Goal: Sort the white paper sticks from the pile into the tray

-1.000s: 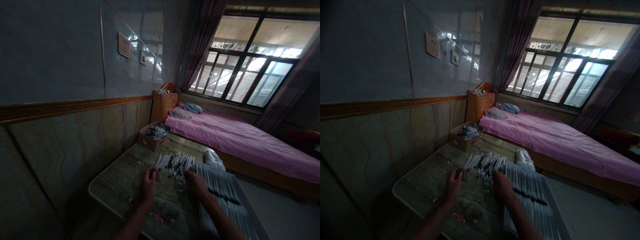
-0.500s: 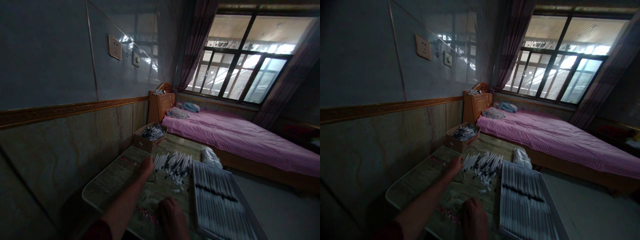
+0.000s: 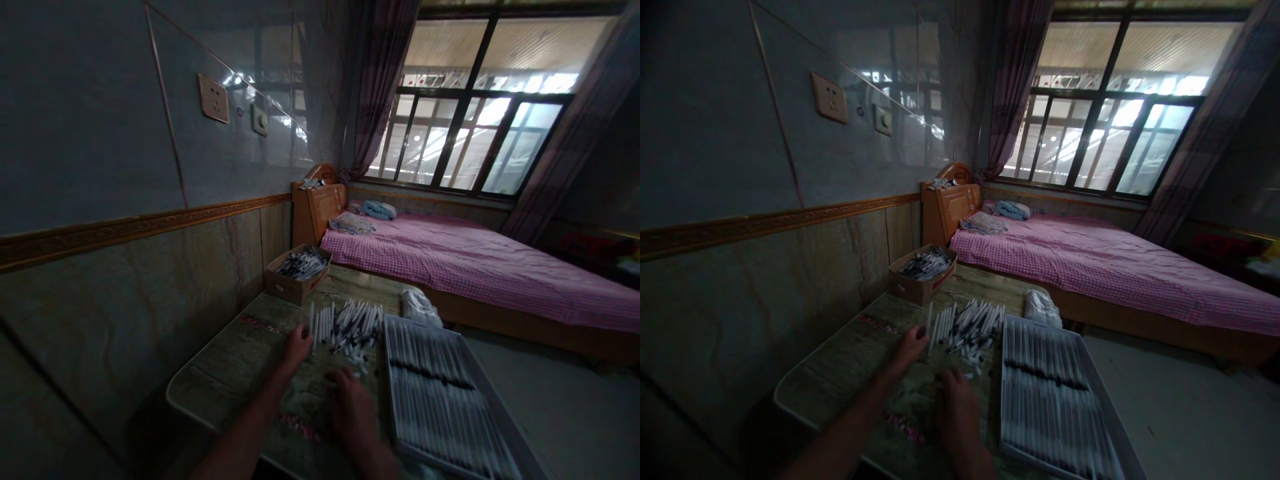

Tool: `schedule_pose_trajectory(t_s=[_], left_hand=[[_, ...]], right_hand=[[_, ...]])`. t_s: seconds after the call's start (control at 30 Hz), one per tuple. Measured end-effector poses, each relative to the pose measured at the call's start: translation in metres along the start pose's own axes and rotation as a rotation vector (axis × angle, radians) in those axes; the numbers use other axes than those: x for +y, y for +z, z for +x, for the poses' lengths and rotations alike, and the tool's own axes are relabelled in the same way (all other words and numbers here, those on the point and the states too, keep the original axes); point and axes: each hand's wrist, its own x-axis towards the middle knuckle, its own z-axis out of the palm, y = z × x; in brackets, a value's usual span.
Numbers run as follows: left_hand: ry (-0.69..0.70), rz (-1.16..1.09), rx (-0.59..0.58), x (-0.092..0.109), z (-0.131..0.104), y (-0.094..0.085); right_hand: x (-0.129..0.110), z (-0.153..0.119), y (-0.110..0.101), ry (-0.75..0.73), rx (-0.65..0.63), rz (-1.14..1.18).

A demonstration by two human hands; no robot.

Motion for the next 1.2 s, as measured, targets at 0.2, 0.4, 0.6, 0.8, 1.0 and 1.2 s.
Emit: schedule_pose_trajectory(t_s=[0.2, 0.4, 0.6, 0.8, 1.0, 1.2], left_hand=[[0.097, -0.229, 0.055, -0.030, -0.042, -0.017], [0.166, -0.345, 0.019, -0.041, -0.051, -0.018], [0.188, -0.244, 0.109, -0.040, -0.051, -0.016], [0.165, 0.035, 0.143, -0.035, -0.056, -0.023], [0.185, 0.164, 0.108, -0.028, -0.059, -0.026], [0.216, 0.138, 0.108, -0.034, -0.057, -0.025]], right_hand=[[0.001, 0.053, -0.002, 0.042, 0.096, -0.275], [0.017, 0.064, 0.009, 0.001, 0.089, -0.400], [0.029, 0.059, 0.012, -0.158, 0.336, -0.241], [0.010, 0.049, 0.002, -0.042, 0.656, 0.448], [-0.010, 0.048, -0.003, 0.281, 0.715, 1.067], [-0.007, 0.045, -0.005, 0.327, 0.757, 1.141]])
